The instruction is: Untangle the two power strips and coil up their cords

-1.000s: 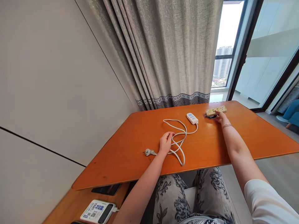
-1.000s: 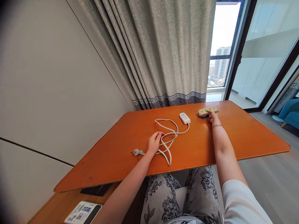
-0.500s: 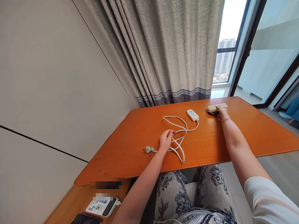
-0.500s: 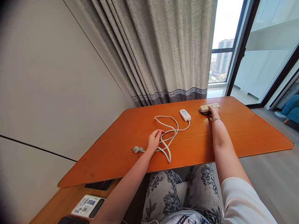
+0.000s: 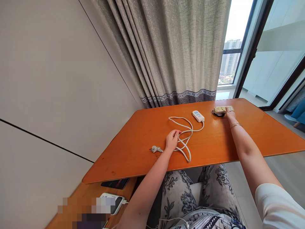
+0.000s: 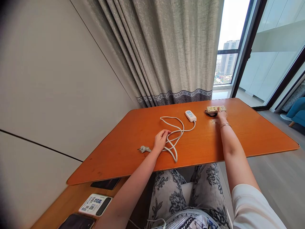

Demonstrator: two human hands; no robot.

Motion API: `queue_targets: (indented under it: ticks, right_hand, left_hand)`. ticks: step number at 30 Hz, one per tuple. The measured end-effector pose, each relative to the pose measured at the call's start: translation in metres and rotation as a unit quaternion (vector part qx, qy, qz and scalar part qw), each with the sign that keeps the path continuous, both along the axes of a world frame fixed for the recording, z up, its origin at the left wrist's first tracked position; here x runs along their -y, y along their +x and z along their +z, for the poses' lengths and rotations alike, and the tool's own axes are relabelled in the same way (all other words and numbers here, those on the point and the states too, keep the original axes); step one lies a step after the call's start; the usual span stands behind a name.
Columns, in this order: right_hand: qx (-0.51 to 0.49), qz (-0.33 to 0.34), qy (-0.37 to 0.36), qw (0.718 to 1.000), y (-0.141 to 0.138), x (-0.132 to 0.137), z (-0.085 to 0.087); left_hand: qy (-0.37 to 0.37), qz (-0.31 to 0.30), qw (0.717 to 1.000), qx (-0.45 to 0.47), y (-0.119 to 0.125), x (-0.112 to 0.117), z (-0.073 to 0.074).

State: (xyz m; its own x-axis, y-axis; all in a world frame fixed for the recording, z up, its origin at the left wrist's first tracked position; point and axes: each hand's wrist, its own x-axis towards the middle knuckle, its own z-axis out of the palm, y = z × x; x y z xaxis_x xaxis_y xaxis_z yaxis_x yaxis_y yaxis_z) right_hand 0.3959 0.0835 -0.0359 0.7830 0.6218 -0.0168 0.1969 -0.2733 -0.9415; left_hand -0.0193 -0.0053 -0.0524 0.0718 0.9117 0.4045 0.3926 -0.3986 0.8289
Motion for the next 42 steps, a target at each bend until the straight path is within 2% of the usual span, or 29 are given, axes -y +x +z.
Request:
queue_targets:
  ticks: [2, 4, 7, 9, 11, 14, 17, 19, 22, 26, 31, 34, 37, 39, 42]
  right_hand:
    - [0.037, -0.012, -0.004, 0.999, -0.008, 0.010, 0.000]
    - [0.086, 0.005, 0.006, 0.996, -0.022, 0.021, -0.001]
    - [0.174, 0.108, 0.038, 0.978, -0.058, 0.039, -0.005]
    - [0.233, 0.209, 0.056, 0.948, -0.089, 0.051, -0.007]
    - [0.293, 0.309, 0.062, 0.903, -0.120, 0.063, -0.008]
    - [0.376, 0.404, 0.043, 0.833, -0.154, 0.077, -0.007]
    - [0.438, 0.426, 0.001, 0.792, -0.167, 0.084, -0.004]
    - [0.468, 0.429, -0.027, 0.772, -0.165, 0.086, -0.003]
    - [0.500, 0.431, -0.047, 0.750, -0.154, 0.091, -0.002]
    - [0.523, 0.404, -0.035, 0.750, -0.133, 0.102, 0.003]
    - [0.503, 0.348, 0.099, 0.785, -0.104, 0.123, 0.017]
    - [0.502, 0.301, 0.155, 0.796, -0.089, 0.140, 0.030]
    - [0.494, 0.242, 0.210, 0.808, -0.072, 0.155, 0.048]
    - [0.480, 0.200, 0.233, 0.822, -0.059, 0.164, 0.062]
    - [0.468, 0.132, 0.241, 0.840, -0.037, 0.176, 0.084]
  left_hand:
    - [0.004, -0.001, 1.000, -0.002, 0.000, 0.002, 0.001]
    - [0.011, 0.002, 1.000, -0.002, 0.001, 0.003, 0.001]
    - [0.032, 0.019, 0.999, 0.011, 0.001, 0.001, -0.001]
    - [0.030, 0.033, 0.999, 0.023, 0.002, -0.001, -0.003]
    - [0.001, 0.042, 0.999, 0.031, 0.002, -0.003, -0.003]
    - [-0.063, 0.023, 0.997, 0.025, 0.004, -0.002, -0.001]
    - [-0.125, -0.045, 0.991, -0.005, 0.002, 0.004, 0.005]
    - [-0.152, -0.085, 0.984, -0.038, -0.002, 0.010, 0.010]
    - [-0.164, -0.112, 0.976, -0.086, -0.010, 0.020, 0.019]
    - [-0.186, -0.136, 0.965, -0.128, -0.019, 0.030, 0.025]
    - [-0.191, -0.193, 0.955, -0.120, -0.025, 0.036, 0.025]
    - [-0.158, -0.247, 0.946, -0.141, -0.029, 0.040, 0.024]
    - [-0.091, -0.290, 0.934, -0.190, -0.034, 0.046, 0.021]
    - [-0.055, -0.287, 0.931, -0.218, -0.036, 0.050, 0.017]
    - [-0.024, -0.223, 0.941, -0.255, -0.036, 0.054, 0.011]
